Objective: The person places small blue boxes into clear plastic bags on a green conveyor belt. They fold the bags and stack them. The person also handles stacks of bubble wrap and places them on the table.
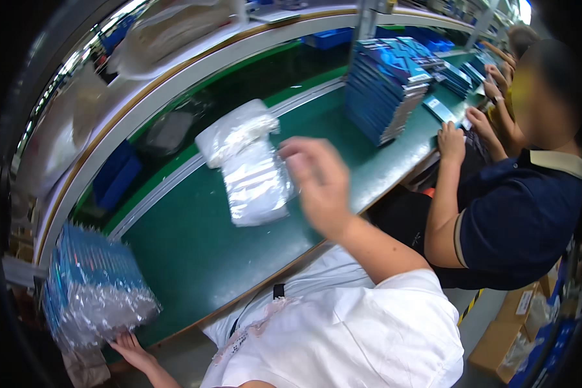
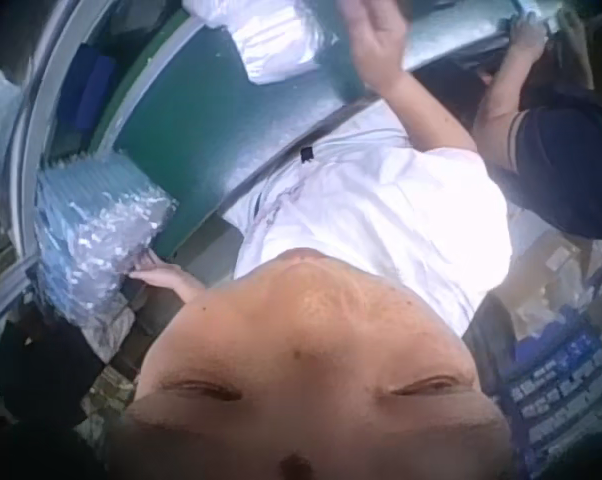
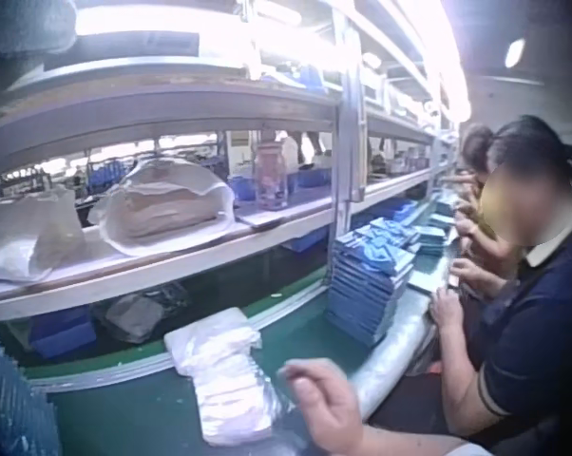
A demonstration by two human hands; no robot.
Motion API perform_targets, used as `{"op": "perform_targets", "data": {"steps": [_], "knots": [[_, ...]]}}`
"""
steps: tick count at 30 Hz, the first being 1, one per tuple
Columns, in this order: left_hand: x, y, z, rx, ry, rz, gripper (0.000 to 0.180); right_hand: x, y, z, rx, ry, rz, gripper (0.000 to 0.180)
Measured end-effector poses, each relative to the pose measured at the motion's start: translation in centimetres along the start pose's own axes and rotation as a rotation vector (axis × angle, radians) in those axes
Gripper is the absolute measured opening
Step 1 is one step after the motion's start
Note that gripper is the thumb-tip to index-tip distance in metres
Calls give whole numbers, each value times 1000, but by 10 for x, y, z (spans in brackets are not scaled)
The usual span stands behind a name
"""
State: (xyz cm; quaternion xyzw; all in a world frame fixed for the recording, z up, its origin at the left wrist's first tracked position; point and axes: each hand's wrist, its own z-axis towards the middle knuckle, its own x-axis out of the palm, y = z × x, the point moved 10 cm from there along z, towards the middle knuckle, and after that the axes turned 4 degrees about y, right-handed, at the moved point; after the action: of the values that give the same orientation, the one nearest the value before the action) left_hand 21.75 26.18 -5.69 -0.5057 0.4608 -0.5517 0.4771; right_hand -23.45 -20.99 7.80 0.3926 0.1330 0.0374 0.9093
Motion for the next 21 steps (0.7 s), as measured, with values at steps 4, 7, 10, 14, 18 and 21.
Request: {"op": "perform_targets", "data": {"steps": [4,7,10,14,18,21], "knots": [[12,-4,-101,34,-66,395,21,-137,-57,-16,59,-613,-379,53],[54,18,-128,53,201,526,19,-172,-112,-21,239,-601,-744,98],[90,-4,-150,382,357,815,21,-165,-171,-23,602,-285,-822,130],[121,-5,-164,346,544,911,23,-165,-173,-9,537,-265,-891,114],[196,-42,-211,571,742,744,12,-166,-174,-7,538,-272,-840,87],[232,-46,-227,647,833,666,14,-166,-172,-10,470,-280,-784,85]]}}
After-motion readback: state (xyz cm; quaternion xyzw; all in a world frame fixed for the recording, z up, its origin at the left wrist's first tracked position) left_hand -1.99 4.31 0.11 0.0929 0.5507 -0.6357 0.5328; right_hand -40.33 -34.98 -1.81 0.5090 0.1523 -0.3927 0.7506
